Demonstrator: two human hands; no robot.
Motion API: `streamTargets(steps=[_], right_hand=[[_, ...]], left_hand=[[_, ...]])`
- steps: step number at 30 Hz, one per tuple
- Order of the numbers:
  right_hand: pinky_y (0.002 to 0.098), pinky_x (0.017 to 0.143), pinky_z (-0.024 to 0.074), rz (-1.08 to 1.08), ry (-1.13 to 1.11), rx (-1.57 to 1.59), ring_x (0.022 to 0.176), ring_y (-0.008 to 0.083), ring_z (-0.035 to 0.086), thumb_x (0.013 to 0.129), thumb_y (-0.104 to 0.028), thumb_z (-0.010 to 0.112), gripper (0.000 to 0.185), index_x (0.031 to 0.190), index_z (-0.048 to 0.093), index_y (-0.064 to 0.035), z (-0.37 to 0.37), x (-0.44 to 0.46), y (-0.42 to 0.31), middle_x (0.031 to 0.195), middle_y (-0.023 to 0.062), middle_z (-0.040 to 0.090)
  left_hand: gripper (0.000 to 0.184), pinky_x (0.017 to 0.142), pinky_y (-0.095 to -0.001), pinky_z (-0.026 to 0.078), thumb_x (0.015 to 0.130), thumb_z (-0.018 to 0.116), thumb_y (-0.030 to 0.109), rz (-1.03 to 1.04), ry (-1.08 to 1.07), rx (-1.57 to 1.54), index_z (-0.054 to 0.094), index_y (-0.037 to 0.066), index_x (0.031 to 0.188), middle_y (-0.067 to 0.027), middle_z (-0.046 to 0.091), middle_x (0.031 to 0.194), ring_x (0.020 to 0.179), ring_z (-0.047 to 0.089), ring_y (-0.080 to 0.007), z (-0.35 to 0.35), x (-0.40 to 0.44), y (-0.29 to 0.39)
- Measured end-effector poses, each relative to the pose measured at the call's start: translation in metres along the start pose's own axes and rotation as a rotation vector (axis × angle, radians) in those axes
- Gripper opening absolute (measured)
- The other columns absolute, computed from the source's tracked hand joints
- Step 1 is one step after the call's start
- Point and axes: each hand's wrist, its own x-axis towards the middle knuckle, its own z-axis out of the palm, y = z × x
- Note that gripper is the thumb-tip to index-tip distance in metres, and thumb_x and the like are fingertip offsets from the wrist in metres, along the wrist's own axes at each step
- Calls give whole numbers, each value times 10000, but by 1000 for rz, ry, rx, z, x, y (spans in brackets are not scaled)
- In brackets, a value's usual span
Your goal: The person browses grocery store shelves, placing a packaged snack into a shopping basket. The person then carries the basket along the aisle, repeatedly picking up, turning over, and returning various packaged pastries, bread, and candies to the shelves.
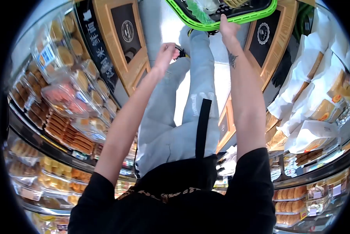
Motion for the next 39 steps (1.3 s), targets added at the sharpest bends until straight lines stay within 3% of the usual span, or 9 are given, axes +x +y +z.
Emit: streamTargets(steps=[3, 10, 14, 20, 23, 26, 29, 33, 39], right_hand=[[383, 703, 535, 53, -7, 52, 806, 232, 575, 810, -249, 568, 483, 1005, 402, 160, 12, -4, 32, 1001, 178, 504], [403, 720, 517, 117, -50, 176, 868, 253, 541, 826, -237, 549, 476, 1033, 365, 150, 11, -41, 93, 1032, 187, 466], [392, 816, 466, 204, -140, 281, 863, 246, 540, 832, -227, 544, 428, 1033, 383, 115, 10, -73, 125, 979, 157, 488], [380, 897, 400, 316, -424, 368, 1040, 267, 449, 810, -223, 579, 441, 1086, 388, 65, -29, -116, 148, 1097, 155, 445], [433, 875, 410, 150, -216, 303, 1079, 279, 418, 740, -214, 658, 637, 1183, 278, 42, -77, -110, 153, 1162, 161, 375], [460, 815, 453, 95, 116, 136, 1060, 286, 432, 685, -207, 707, 844, 1236, 104, 7, -115, -88, 150, 1206, 183, 308], [469, 787, 471, 161, 6, 89, 1027, 286, 455, 687, -177, 693, 849, 1248, 67, -58, -140, -70, 169, 1208, 178, 306], [458, 790, 473, 218, -107, 215, 1034, 256, 457, 724, -78, 644, 762, 1264, 106, -87, -137, -100, 217, 1212, 109, 347], [389, 824, 475, 366, -156, 253, 1031, 259, 466, 782, -134, 611, 714, 1272, 99, -55, -143, -141, 271, 1204, 113, 355]], left_hand=[[532, 800, -264, 409, 768, 557, 365, 37, 74, 2, 402, -14, 1108, -125, 532, 948, 875, 522, -157, -5, 23, -9], [947, 934, -348, 309, 688, 599, 487, 4, 33, 147, 73, -10, 1299, -220, 381, 1196, 1113, 384, -266, 18, 24, -4], [798, 891, -347, 366, 720, 613, 308, 47, 173, -4, 136, -24, 1267, -232, 427, 1161, 1059, 457, -290, 26, 31, -43], [602, 791, -330, 419, 743, 590, 245, 161, 156, 108, 266, 22, 1199, -153, 527, 982, 889, 535, -241, 12, 43, -117], [572, 696, -302, 454, 754, 575, 204, 200, 111, 72, 272, 5, 1195, -138, 528, 947, 808, 548, -218, 8, 37, -136], [597, 718, -308, 443, 754, 571, 215, 188, 119, 107, 268, 11, 1226, -148, 530, 980, 833, 545, -215, -3, 23, -143], [570, 839, -317, 384, 771, 549, 258, 195, 154, 254, 300, 41, 1235, -150, 525, 1065, 979, 507, -238, -27, 26, -162], [566, 839, -320, 383, 792, 543, 267, 158, 194, 329, 284, 55, 1248, -158, 514, 1082, 992, 504, -261, -46, 13, -175], [529, 834, -335, 385, 816, 515, 218, 155, 267, 422, 259, 61, 1251, -171, 506, 1088, 1009, 500, -267, -50, -13, -197]])
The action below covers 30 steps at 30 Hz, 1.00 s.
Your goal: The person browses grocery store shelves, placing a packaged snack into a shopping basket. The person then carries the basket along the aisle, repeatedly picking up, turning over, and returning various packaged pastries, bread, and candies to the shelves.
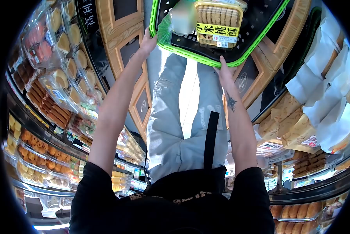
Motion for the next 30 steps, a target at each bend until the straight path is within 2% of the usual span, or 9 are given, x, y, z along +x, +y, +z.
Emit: streamTargets(steps=[3, 9, 15, 16, 20, 23, 26, 29, 30], right_hand=[[371, 894, 427, 96, -205, 74, 1041, 254, 456, 808, -202, 589, 574, 1257, 259, -67, -20, 12, 38, 1219, 108, 360], [378, 918, 406, 91, -44, 89, 1077, 259, 434, 806, -202, 592, 675, 1303, 145, -102, -12, -19, 66, 1242, 103, 347], [424, 877, 423, 36, -6, 18, 1070, 279, 437, 748, -151, 654, 721, 1267, 160, -65, -17, -31, 100, 1238, 147, 334], [362, 850, 429, 5, -55, -76, 1003, 269, 492, 728, -260, 669, 742, 1265, 211, -31, -32, -18, 122, 1147, 158, 445], [304, 800, 414, -170, 184, -696, 886, 247, 553, 709, -497, 581, 856, 1285, 201, 10, -48, -93, 134, 952, 166, 573], [323, 772, 430, -73, 160, -664, 844, 258, 565, 764, -463, 525, 647, 1177, 389, 16, -83, -169, 173, 910, 182, 584], [301, 824, 397, -286, 277, -435, 912, 248, 540, 807, -365, 493, 430, 971, 566, 26, -115, -236, 221, 915, 182, 588], [244, 619, 423, -218, 347, -84, 676, 143, 525, 782, -284, 499, 338, 942, 569, 5, -139, -296, 247, 763, 82, 573], [255, 646, 428, -214, 367, -24, 708, 161, 539, 774, -284, 500, 344, 944, 570, 7, -142, -308, 263, 789, 98, 583]], left_hand=[[575, 880, -340, 361, 835, 476, 214, -42, -36, 34, 170, 64, 1298, -202, 470, 1147, 1062, 468, -296, -3, -9, -5], [659, 927, -348, 326, 853, 441, 254, -66, -42, 145, 43, 55, 1338, -235, 374, 1247, 1140, 398, -331, -5, -24, -33], [620, 815, -342, 400, 788, 548, 325, -4, -127, 90, 274, 4, 1242, -191, 518, 1028, 950, 521, -273, -22, -34, -70], [563, 769, -351, 423, 772, 543, 290, 0, -98, 176, 338, -1, 1208, -190, 547, 966, 894, 544, -279, -26, -43, -78], [375, 750, -361, 435, 756, 466, 194, -11, -209, 310, 484, 20, 1088, -197, 579, 898, 881, 560, -297, -49, -126, -93], [361, 780, -372, 424, 800, 416, 285, 136, -320, 499, 543, -5, 972, -223, 578, 930, 903, 551, -343, -64, -189, -122], [355, 712, -357, 445, 797, 449, 288, 362, -361, 369, 538, -36, 911, -194, 605, 838, 787, 587, -303, -79, -207, -134], [297, 672, -297, 451, 828, 471, 262, 51, -450, 65, 511, 13, 985, -107, 592, 804, 718, 569, -190, -84, -184, -136], [277, 644, -286, 449, 831, 471, 257, 92, -503, 162, 509, 20, 969, -88, 579, 777, 686, 553, -171, -96, -197, -119]])
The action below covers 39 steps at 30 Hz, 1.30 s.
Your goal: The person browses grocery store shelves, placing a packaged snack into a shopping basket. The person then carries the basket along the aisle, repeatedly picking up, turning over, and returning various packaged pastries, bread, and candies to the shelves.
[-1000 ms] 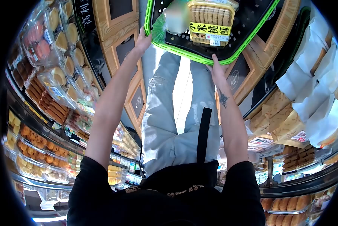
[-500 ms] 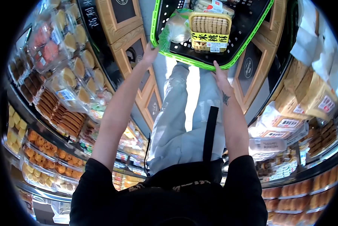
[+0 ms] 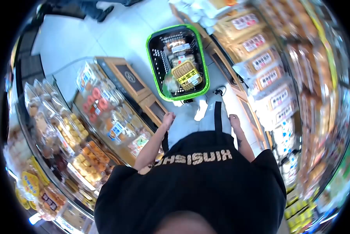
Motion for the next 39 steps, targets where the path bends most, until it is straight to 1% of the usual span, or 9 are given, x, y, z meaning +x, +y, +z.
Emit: streamTargets(steps=[7, 11, 14, 19, 24, 27, 29, 35, 39], right_hand=[[327, 803, 414, 116, 157, -57, 893, 306, 560, 712, -272, 470, 383, 924, 589, 25, 5, 11, 118, 915, 206, 595], [317, 796, 417, 47, 187, 90, 888, 279, 568, 700, -263, 473, 354, 901, 610, -6, -24, -4, 124, 914, 197, 600], [309, 778, 429, -10, 254, 233, 868, 261, 576, 713, -281, 501, 319, 862, 627, -28, -38, 10, 142, 897, 170, 607], [261, 729, 427, -85, 159, 366, 800, 156, 543, 763, -260, 512, 311, 898, 587, 10, -102, 0, 128, 852, 82, 594], [257, 744, 432, -468, 104, 405, 800, 158, 567, 819, -237, 515, 266, 950, 565, -11, -226, -92, 43, 831, 91, 602], [276, 792, 425, -682, -40, 536, 882, 164, 554, 859, -169, 475, 243, 1039, 520, -12, -284, -147, -4, 958, 89, 577], [292, 830, 415, -699, -75, 765, 926, 184, 535, 856, -167, 465, 297, 1105, 457, -6, -309, -177, -31, 1008, 109, 544], [330, 873, 393, -846, -254, 1361, 995, 213, 502, 865, -162, 434, 433, 1240, 301, 9, -341, -196, -73, 1139, 150, 477], [320, 844, 398, -827, -340, 1510, 957, 202, 500, 848, -174, 439, 377, 1163, 357, 16, -351, -200, -90, 1101, 161, 482]], left_hand=[[231, 513, -262, 442, 842, 464, 246, 1, -347, 212, 500, 39, 937, -47, 556, 737, 602, 537, -114, -30, 23, 76], [276, 539, -266, 455, 823, 452, 276, 64, -80, 506, 503, 52, 977, -42, 570, 764, 613, 565, -133, -3, 0, 145], [187, 453, -235, 424, 808, 441, 196, 182, -132, 485, 528, 31, 807, -55, 565, 704, 518, 531, -123, 58, -19, 186], [237, 476, -238, 441, 833, 477, 191, 300, -341, 338, 478, 4, 978, -107, 573, 775, 575, 555, -156, 198, -51, 200], [255, 639, -258, 470, 828, 487, 175, 385, -657, 564, 473, 0, 1012, -124, 569, 850, 722, 565, -164, 315, -61, 154], [281, 782, -261, 429, 829, 479, 157, 496, -939, 854, 465, -9, 1055, -116, 566, 924, 867, 543, -162, 350, -123, 197], [294, 874, -259, 376, 834, 478, 157, 513, -852, 899, 468, -5, 1079, -99, 563, 970, 962, 511, -165, 371, -220, 256], [375, 898, -360, 392, 841, 435, 173, 315, -1201, -143, 374, 11, 1174, -124, 526, 1042, 947, 522, -215, 382, -340, 349], [272, 900, -351, 381, 836, 456, 183, 325, -1204, -261, 464, 21, 1055, -112, 515, 1045, 981, 495, -213, 390, -363, 372]])
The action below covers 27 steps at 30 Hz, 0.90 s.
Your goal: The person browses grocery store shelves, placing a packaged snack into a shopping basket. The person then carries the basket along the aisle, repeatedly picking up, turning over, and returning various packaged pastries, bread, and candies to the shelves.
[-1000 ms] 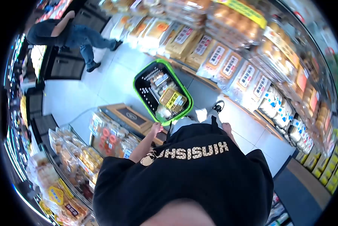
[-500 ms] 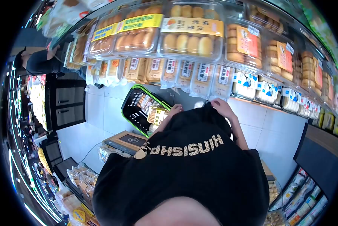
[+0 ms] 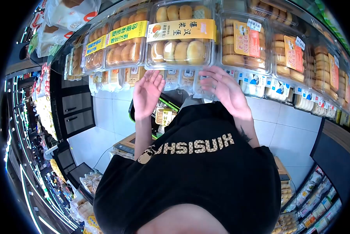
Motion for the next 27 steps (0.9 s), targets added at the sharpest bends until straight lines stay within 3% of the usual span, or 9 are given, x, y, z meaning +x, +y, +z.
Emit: streamTargets(steps=[6, 11, 14, 15, 16, 17, 20, 25, 27], right_hand=[[294, 801, 410, 2, -1, -219, 871, 178, 533, 850, -170, 461, 275, 1040, 473, 29, 2, -9, -6, 983, 124, 553], [282, 727, 445, 141, -137, -518, 795, 185, 567, 857, -218, 473, 288, 930, 518, 57, -1, -32, -10, 879, 128, 580], [276, 685, 469, 193, -67, -745, 797, 193, 571, 879, -301, 424, 383, 1019, 473, 52, -7, -34, 1, 884, 129, 569], [280, 681, 470, 209, 4, -775, 790, 200, 571, 889, -308, 400, 400, 1075, 448, 43, -10, -33, 4, 910, 131, 562], [284, 677, 470, 223, 77, -805, 783, 208, 571, 899, -315, 375, 422, 1132, 423, 34, -11, -33, 5, 937, 132, 555], [297, 662, 480, 206, 96, -776, 817, 224, 565, 898, -348, 363, 510, 1241, 296, 23, -5, -31, 3, 1038, 151, 511], [274, 657, 497, 110, 183, -608, 841, 221, 555, 855, -342, 459, 512, 1158, 326, 49, 6, -24, 6, 994, 146, 508], [289, 699, 488, 153, 142, -585, 907, 197, 517, 765, -157, 623, 633, 1231, 256, 61, 10, -23, 1, 1055, 155, 477], [300, 750, 466, 148, 157, -551, 919, 195, 515, 752, -146, 633, 640, 1231, 261, 58, 10, -29, 0, 1062, 149, 481]], left_hand=[[195, 924, -350, 345, 824, 461, 137, 93, 129, 159, 479, 30, 986, -73, 530, 1009, 994, 474, -171, 7, -7, 2], [134, 799, -276, 438, 858, 486, 123, 28, 306, 364, 481, 58, 975, -23, 530, 949, 875, 526, -109, 33, -23, -3], [217, 782, -263, 449, 839, 514, 80, 25, 289, 362, 449, 62, 1045, -39, 526, 998, 898, 526, -117, 14, -24, -7], [401, 785, -262, 451, 805, 553, 37, 6, 284, 326, 380, 60, 1166, -59, 517, 1030, 903, 525, -123, 15, -24, -5], [463, 789, -265, 449, 792, 562, 20, -21, 253, 361, 344, 54, 1199, -65, 516, 1032, 909, 524, -127, 18, -25, -3], [526, 793, -268, 448, 779, 571, 4, -47, 219, 398, 308, 48, 1232, -70, 515, 1034, 916, 524, -132, 21, -25, -1], [823, 817, -279, 431, 677, 677, -7, -79, 47, 601, 162, 22, 1318, -112, 499, 1102, 972, 514, -160, 16, -23, 0], [908, 957, -310, 313, 594, 741, -11, -192, -94, 705, 172, -6, 1302, -93, 409, 1223, 1131, 387, -154, 21, -23, 1], [866, 956, -313, 303, 633, 742, 96, -161, -185, 766, 188, -33, 1285, -102, 408, 1214, 1131, 376, -162, 12, -23, 1]])
